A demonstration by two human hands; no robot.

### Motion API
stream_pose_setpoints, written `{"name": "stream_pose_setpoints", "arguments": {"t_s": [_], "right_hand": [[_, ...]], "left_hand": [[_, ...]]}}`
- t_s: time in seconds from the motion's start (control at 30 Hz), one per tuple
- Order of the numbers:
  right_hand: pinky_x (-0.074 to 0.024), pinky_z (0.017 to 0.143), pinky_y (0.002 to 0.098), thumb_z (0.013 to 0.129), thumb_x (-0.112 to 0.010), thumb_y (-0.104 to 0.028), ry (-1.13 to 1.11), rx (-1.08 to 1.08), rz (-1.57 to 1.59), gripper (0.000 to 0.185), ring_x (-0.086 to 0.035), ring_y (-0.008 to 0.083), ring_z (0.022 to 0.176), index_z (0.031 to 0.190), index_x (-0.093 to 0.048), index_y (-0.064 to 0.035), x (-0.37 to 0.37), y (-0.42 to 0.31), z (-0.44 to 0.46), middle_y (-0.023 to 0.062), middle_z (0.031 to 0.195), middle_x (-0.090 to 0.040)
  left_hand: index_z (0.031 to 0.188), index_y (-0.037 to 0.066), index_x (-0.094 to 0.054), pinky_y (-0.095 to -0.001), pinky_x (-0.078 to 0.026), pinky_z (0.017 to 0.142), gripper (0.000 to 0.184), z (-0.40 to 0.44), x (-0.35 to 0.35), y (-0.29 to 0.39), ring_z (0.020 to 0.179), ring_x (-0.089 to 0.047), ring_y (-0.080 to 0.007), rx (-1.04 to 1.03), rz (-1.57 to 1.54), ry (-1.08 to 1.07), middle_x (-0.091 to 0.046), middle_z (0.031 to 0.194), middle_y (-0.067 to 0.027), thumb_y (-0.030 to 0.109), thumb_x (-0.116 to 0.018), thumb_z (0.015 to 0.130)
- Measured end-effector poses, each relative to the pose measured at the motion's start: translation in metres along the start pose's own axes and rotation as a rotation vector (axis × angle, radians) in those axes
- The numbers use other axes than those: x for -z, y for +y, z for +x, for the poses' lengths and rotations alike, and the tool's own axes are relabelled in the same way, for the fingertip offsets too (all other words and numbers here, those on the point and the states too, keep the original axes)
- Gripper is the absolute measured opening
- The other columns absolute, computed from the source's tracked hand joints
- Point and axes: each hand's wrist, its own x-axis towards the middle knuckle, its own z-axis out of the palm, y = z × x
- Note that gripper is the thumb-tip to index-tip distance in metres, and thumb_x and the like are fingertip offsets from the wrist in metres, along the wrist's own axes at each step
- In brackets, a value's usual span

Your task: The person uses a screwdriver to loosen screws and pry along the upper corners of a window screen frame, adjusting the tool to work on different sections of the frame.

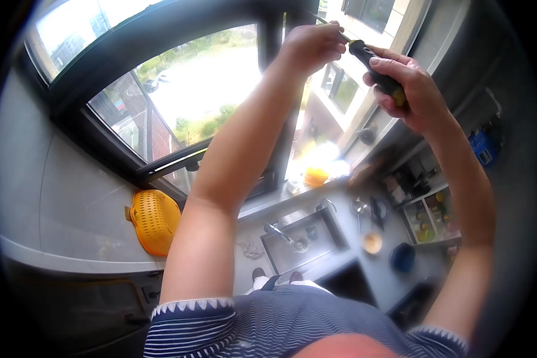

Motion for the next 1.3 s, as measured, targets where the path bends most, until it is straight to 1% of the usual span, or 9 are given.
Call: {"name": "stream_pose_setpoints", "arguments": {"t_s": [0.17, 0.27, 0.53, 0.7, 0.77, 0.8, 0.9, 0.97, 1.3], "right_hand": [[-0.0399, 0.037, 0.0194, 0.08, -0.059, -0.013, 0.063, 0.159, -0.947, 0.045, -0.049, 0.0062, 0.046, 0.121, -0.052, 0.0018, 0.007, -0.033, 0.002, 0.0042, 0.068, -0.057], [-0.0456, 0.045, 0.0214, 0.078, -0.059, -0.013, 0.123, 0.917, -1.699, 0.044, -0.057, 0.0082, 0.056, 0.12, -0.054, 0.001, 0.02, -0.02, 0.02, 0.0073, 0.07, -0.061], [-0.0391, 0.036, 0.016, 0.086, -0.061, -0.024, 0.045, 0.04, 0.07, 0.051, -0.055, 0.0069, 0.057, 0.128, -0.044, -0.0002, 0.01, -0.004, -0.002, 0.0102, 0.089, -0.062], [-0.0369, 0.037, 0.0151, 0.083, -0.06, -0.014, 0.107, 0.137, -0.548, 0.039, -0.052, 0.0038, 0.053, 0.119, -0.055, -0.0019, 0.017, -0.017, 0.002, 0.0035, 0.073, -0.061], [-0.0462, 0.045, 0.0194, 0.081, -0.06, -0.01, 0.127, 0.332, -1.03, 0.037, -0.06, 0.0098, 0.057, 0.118, -0.057, -0.0024, 0.019, -0.024, 0.006, 0.0053, 0.075, -0.064], [-0.0483, 0.048, 0.0212, 0.081, -0.06, -0.009, 0.137, 0.542, -1.293, 0.037, -0.062, 0.0126, 0.06, 0.118, -0.057, -0.0029, 0.021, -0.022, 0.009, 0.0067, 0.077, -0.065], [-0.0531, 0.057, 0.0259, 0.08, -0.061, -0.008, 0.173, 0.969, -1.886, 0.038, -0.066, 0.0192, 0.069, 0.117, -0.057, -0.0046, 0.019, -0.013, 0.011, 0.0101, 0.085, -0.066], [-0.0543, 0.061, 0.0283, 0.08, -0.061, -0.007, 0.228, 0.954, -2.038, 0.038, -0.067, 0.0214, 0.074, 0.117, -0.058, -0.0059, 0.006, -0.007, 0.003, 0.0114, 0.09, -0.066], [-0.0528, 0.062, 0.0339, 0.081, -0.056, -0.014, 0.268, 0.855, -1.694, 0.029, -0.066, 0.0228, 0.07, 0.109, -0.062, -0.0073, 0.004, -0.011, 0.011, 0.0106, 0.082, -0.067]], "left_hand": [[0.086, -0.003, -0.059, -0.0237, -0.05, 0.05, 0.02, -0.012, -0.01, 0.003, 0.06, -0.06, -0.0157, 0.064, -0.067, -0.033, -0.06, 0.069, -0.0107, 0.017, -0.063, 0.086], [0.084, -0.002, -0.057, -0.0241, -0.05, 0.05, 0.018, -0.004, -0.021, -0.009, 0.057, -0.058, -0.0148, -0.015, -0.109, 0.011, -0.059, 0.07, -0.0094, 0.015, -0.062, 0.086], [0.088, -0.005, -0.058, -0.0257, -0.051, 0.052, 0.017, 0.001, -0.001, -0.024, 0.059, -0.059, -0.015, -0.202, 0.039, -0.111, -0.06, 0.072, -0.0102, 0.012, -0.059, 0.087], [0.088, -0.003, -0.064, -0.0245, -0.052, 0.056, 0.022, -0.013, 0.003, 0.015, 0.06, -0.062, -0.0143, -0.158, 0.718, 0.145, -0.063, 0.068, -0.0088, 0.019, -0.063, 0.086], [0.088, 0.009, -0.069, -0.0216, -0.048, 0.045, 0.03, 0.001, 0.052, 0.031, 0.057, -0.063, -0.013, -1.106, 1.634, 0.37, -0.063, 0.063, -0.0022, 0.038, -0.063, 0.084], [0.085, 0.005, -0.068, -0.0211, -0.045, 0.04, 0.04, -0.003, 0.067, 0.053, 0.053, -0.062, -0.0129, -1.143, 1.878, 0.369, -0.063, 0.062, -0.0038, 0.045, -0.063, 0.082], [0.066, 0.012, -0.062, -0.0393, -0.05, 0.058, 0.011, -0.009, 0.062, 0.081, 0.064, -0.062, -0.0276, -0.727, 2.156, 0.533, -0.062, 0.067, -0.0081, 0.017, -0.059, 0.075], [0.064, 0.011, -0.062, -0.04, -0.051, 0.058, 0.013, -0.007, 0.065, 0.08, 0.061, -0.062, -0.0296, -0.927, 2.023, 0.482, -0.061, 0.063, -0.0094, 0.015, -0.057, 0.075], [0.066, 0.008, -0.065, -0.0397, -0.051, 0.062, 0.018, -0.011, 0.042, 0.08, 0.063, -0.063, -0.0302, -0.627, 1.999, 0.56, -0.062, 0.065, -0.0126, 0.02, -0.057, 0.078]]}}
